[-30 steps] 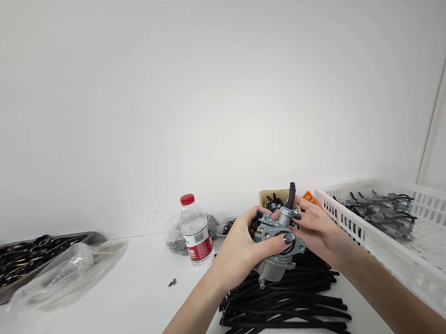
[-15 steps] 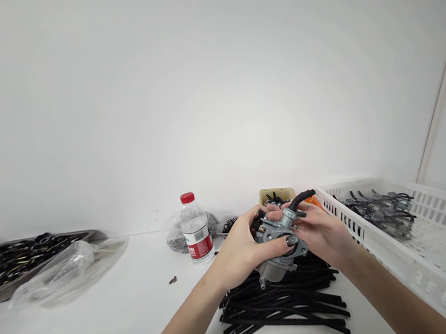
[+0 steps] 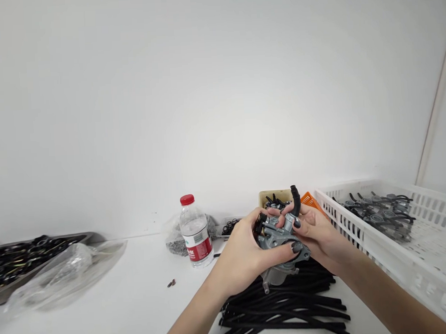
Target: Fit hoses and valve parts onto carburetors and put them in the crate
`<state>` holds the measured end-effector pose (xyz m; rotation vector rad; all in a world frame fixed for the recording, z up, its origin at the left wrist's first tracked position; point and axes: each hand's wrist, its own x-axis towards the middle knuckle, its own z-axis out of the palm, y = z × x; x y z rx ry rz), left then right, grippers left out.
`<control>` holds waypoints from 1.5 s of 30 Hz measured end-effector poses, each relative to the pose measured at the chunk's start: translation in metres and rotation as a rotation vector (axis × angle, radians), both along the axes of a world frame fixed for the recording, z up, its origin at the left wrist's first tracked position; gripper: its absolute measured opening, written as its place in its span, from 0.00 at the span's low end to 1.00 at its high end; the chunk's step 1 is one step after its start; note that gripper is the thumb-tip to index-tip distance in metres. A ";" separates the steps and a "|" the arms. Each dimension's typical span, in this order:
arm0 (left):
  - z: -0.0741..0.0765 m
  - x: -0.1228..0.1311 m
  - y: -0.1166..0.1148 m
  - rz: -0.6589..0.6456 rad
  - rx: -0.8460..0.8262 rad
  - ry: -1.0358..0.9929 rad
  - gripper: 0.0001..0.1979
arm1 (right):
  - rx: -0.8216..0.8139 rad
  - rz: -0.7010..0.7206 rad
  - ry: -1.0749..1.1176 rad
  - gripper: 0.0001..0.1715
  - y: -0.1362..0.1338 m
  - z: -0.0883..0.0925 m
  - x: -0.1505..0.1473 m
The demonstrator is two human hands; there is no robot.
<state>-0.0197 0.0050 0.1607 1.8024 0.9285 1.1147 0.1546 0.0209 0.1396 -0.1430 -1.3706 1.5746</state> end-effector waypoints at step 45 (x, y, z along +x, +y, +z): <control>-0.003 -0.002 0.002 0.047 0.013 -0.014 0.20 | 0.050 -0.090 0.010 0.20 0.006 -0.008 -0.006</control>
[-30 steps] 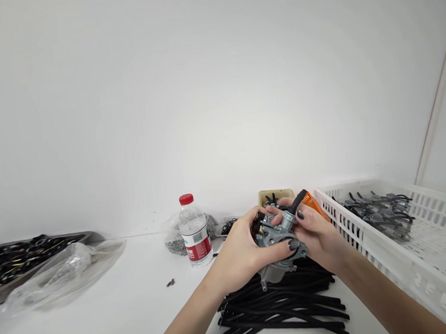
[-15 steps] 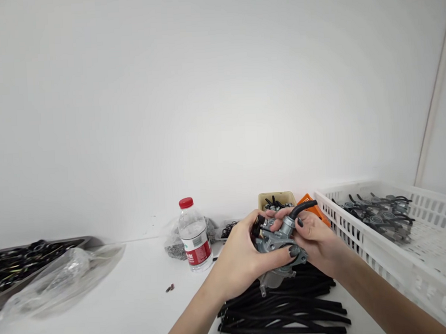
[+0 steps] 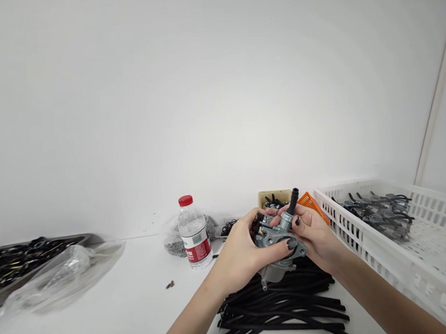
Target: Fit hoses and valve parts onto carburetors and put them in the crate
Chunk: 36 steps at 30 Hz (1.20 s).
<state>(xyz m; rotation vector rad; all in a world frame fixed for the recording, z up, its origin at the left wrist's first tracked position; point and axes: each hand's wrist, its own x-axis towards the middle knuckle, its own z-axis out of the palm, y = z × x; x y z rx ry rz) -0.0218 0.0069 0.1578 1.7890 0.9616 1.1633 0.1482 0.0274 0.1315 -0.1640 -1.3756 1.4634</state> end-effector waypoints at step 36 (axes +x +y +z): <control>-0.002 0.002 0.001 -0.011 0.006 -0.006 0.20 | 0.005 0.023 0.032 0.17 0.000 -0.002 0.000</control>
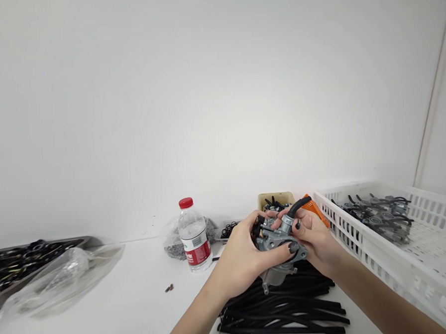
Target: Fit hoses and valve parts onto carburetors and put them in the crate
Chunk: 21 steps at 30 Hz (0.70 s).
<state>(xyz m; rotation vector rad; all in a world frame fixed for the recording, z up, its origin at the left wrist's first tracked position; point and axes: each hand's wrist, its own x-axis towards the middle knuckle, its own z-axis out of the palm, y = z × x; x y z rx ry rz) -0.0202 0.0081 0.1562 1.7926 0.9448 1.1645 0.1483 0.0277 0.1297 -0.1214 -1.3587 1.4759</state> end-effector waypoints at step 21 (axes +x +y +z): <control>-0.001 0.001 0.002 -0.051 -0.081 -0.025 0.20 | 0.004 -0.065 0.029 0.16 -0.004 0.007 0.005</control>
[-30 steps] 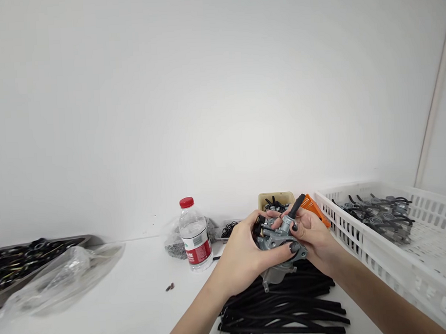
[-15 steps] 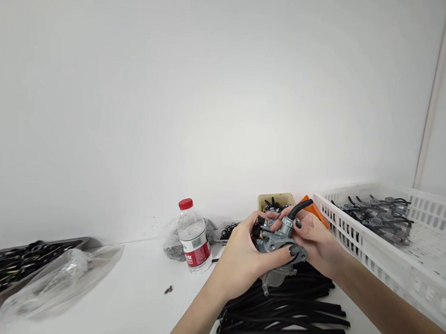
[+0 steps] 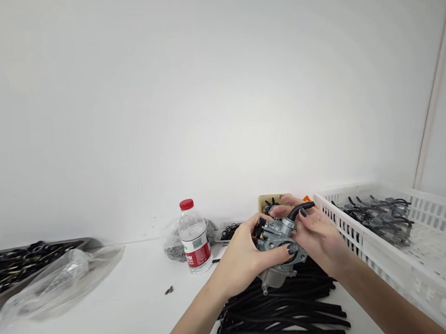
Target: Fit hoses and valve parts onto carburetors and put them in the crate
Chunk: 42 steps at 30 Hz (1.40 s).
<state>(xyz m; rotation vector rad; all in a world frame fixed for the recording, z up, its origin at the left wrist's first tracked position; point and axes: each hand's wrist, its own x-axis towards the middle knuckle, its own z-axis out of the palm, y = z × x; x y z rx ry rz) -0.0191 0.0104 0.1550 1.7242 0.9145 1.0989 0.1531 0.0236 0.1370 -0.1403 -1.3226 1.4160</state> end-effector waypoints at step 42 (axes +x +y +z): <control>0.001 0.005 -0.010 0.092 0.049 -0.173 0.22 | 0.312 -0.281 -0.196 0.21 -0.003 0.009 0.009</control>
